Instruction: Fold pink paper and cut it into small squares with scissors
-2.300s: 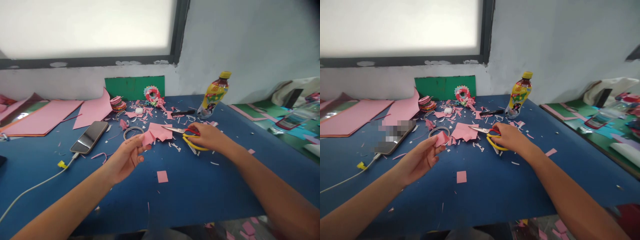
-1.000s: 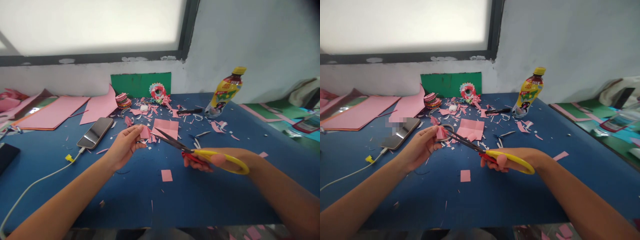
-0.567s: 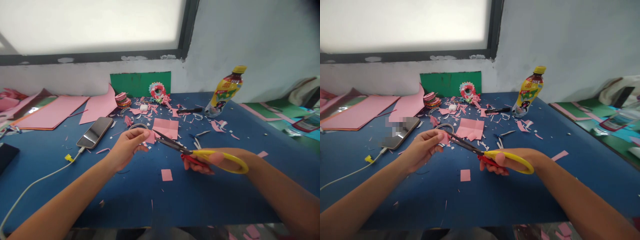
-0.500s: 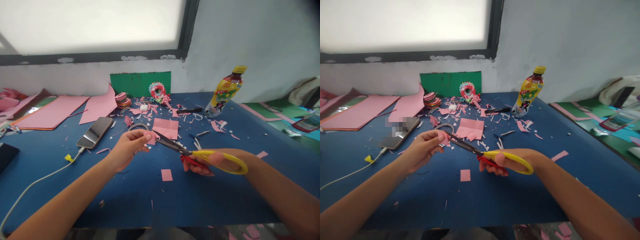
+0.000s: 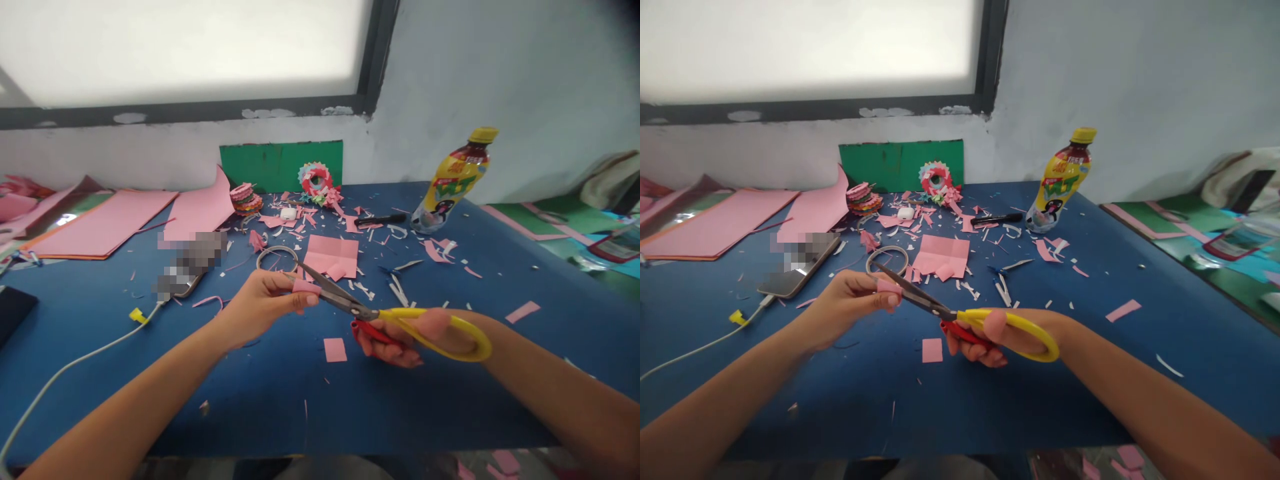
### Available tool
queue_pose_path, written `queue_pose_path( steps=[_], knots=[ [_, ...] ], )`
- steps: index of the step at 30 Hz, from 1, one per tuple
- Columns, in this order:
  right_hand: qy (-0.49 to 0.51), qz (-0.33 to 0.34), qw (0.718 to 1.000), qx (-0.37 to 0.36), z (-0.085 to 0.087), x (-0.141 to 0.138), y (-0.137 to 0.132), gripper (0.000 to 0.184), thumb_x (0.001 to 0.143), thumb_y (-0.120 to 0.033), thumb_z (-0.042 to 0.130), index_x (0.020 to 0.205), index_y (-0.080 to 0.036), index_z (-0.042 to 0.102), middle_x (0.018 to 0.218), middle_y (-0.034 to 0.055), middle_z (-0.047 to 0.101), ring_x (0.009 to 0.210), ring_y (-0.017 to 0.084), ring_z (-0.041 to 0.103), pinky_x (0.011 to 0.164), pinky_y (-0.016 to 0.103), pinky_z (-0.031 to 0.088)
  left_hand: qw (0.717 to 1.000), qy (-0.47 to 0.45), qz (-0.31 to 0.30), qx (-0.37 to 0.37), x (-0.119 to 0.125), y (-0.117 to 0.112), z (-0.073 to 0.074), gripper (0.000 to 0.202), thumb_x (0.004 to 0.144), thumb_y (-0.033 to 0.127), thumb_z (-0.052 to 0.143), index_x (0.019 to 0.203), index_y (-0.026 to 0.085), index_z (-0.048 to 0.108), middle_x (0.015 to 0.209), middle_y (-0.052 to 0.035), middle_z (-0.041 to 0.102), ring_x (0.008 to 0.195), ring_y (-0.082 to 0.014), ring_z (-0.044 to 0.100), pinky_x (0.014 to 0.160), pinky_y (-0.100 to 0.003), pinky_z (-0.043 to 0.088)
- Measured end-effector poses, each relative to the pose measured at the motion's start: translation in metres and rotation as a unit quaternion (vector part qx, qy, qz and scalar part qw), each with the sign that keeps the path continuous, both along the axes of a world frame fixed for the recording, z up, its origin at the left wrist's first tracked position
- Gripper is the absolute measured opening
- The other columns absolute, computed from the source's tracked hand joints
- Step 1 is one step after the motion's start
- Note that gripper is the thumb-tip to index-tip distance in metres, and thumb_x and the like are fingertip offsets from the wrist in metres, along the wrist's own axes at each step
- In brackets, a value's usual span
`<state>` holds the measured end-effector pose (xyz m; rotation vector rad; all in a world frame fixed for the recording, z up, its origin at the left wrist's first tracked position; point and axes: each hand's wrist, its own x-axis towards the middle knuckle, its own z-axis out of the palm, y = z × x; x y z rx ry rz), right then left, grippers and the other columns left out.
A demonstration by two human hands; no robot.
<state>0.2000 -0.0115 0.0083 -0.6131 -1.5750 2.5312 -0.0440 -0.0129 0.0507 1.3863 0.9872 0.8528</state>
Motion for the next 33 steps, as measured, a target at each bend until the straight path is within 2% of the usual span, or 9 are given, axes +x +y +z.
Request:
queue_pose_path(
  steps=[4,11,14,17,20,23,27,30,33],
  knots=[
    [-0.003,-0.018,1.000,-0.007,0.003,-0.003,-0.001,0.041,0.076,-0.052,0.052,0.086,-0.012,0.050,0.065,-0.0042,0.039,0.046,0.003,0.030,0.041,0.016,0.026,1.000,0.013,0.008,0.017,-0.004,0.001,-0.001,0.013,0.062,0.028,0.072,0.056,0.016,0.070,0.060,-0.0004,0.060,0.060,-0.0099,0.049,0.055,-0.021,0.040],
    [-0.028,-0.040,0.999,0.003,0.013,-0.010,-0.006,0.055,0.051,-0.062,0.064,0.073,-0.014,0.049,0.054,-0.0074,0.039,0.038,0.001,0.030,0.033,0.014,0.024,0.999,0.031,-0.003,0.039,-0.009,0.003,-0.003,0.012,0.062,0.029,0.072,0.060,0.018,0.071,0.060,-0.0004,0.059,0.061,-0.0110,0.047,0.054,-0.022,0.038],
    [-0.059,-0.060,0.996,0.036,0.014,-0.012,-0.008,0.052,0.054,-0.063,0.061,0.064,-0.014,0.048,0.047,-0.0071,0.040,0.033,0.002,0.031,0.029,0.014,0.023,0.999,0.035,-0.007,0.033,-0.009,0.004,-0.004,0.012,0.063,0.029,0.072,0.059,0.018,0.070,0.058,0.0000,0.059,0.058,-0.0106,0.048,0.053,-0.022,0.038],
    [-0.057,-0.066,0.995,0.039,0.015,-0.012,-0.007,0.048,0.058,-0.061,0.060,0.056,-0.015,0.046,0.041,-0.0066,0.040,0.028,0.004,0.033,0.025,0.015,0.023,0.998,0.033,-0.028,0.037,-0.008,0.004,-0.007,0.008,0.064,0.026,0.070,0.064,0.018,0.072,0.061,-0.0005,0.061,0.060,-0.0113,0.049,0.056,-0.022,0.039],
    [-0.016,-0.100,0.994,0.037,0.017,-0.009,-0.005,0.053,0.058,-0.066,0.059,0.059,-0.015,0.044,0.042,-0.0080,0.039,0.026,0.003,0.030,0.023,0.015,0.022,0.998,0.052,-0.044,0.014,-0.004,0.004,-0.013,0.009,0.065,0.024,0.070,0.069,0.017,0.072,0.060,-0.0005,0.061,0.060,-0.0114,0.050,0.057,-0.023,0.040],
    [0.008,-0.117,0.992,0.040,0.016,-0.005,0.000,0.056,0.060,-0.071,0.055,0.062,-0.017,0.042,0.043,-0.0089,0.038,0.026,0.002,0.028,0.023,0.014,0.024,0.998,0.046,-0.029,-0.023,-0.001,0.004,-0.017,0.012,0.066,0.026,0.069,0.071,0.016,0.071,0.064,-0.0003,0.062,0.057,-0.0097,0.050,0.056,-0.022,0.042],
    [0.001,-0.123,0.992,0.041,0.005,-0.003,0.006,0.062,0.060,-0.079,0.046,0.068,-0.018,0.040,0.044,-0.0099,0.037,0.028,0.001,0.026,0.025,0.013,0.026,1.000,-0.006,0.000,-0.025,0.001,0.006,-0.017,0.014,0.064,0.026,0.071,0.072,0.015,0.068,0.067,0.0009,0.061,0.060,-0.0089,0.052,0.055,-0.020,0.044],
    [-0.013,-0.118,0.992,0.044,-0.004,-0.002,0.009,0.060,0.063,-0.077,0.045,0.073,-0.018,0.039,0.047,-0.0100,0.037,0.030,0.001,0.028,0.027,0.013,0.028,0.999,-0.032,0.027,-0.031,-0.002,0.007,-0.017,0.025,0.063,0.023,0.073,0.085,0.015,0.064,0.070,0.0008,0.063,0.061,-0.0086,0.054,0.056,-0.019,0.044],
    [-0.023,-0.116,0.992,0.038,-0.012,-0.001,0.011,0.060,0.061,-0.076,0.049,0.075,-0.019,0.038,0.050,-0.0094,0.038,0.032,0.002,0.031,0.030,0.014,0.030,0.999,-0.010,0.033,-0.037,-0.005,0.007,-0.021,0.036,0.063,0.022,0.072,0.097,0.015,0.060,0.072,-0.0003,0.065,0.061,-0.0082,0.055,0.057,-0.019,0.043]
  ],
)
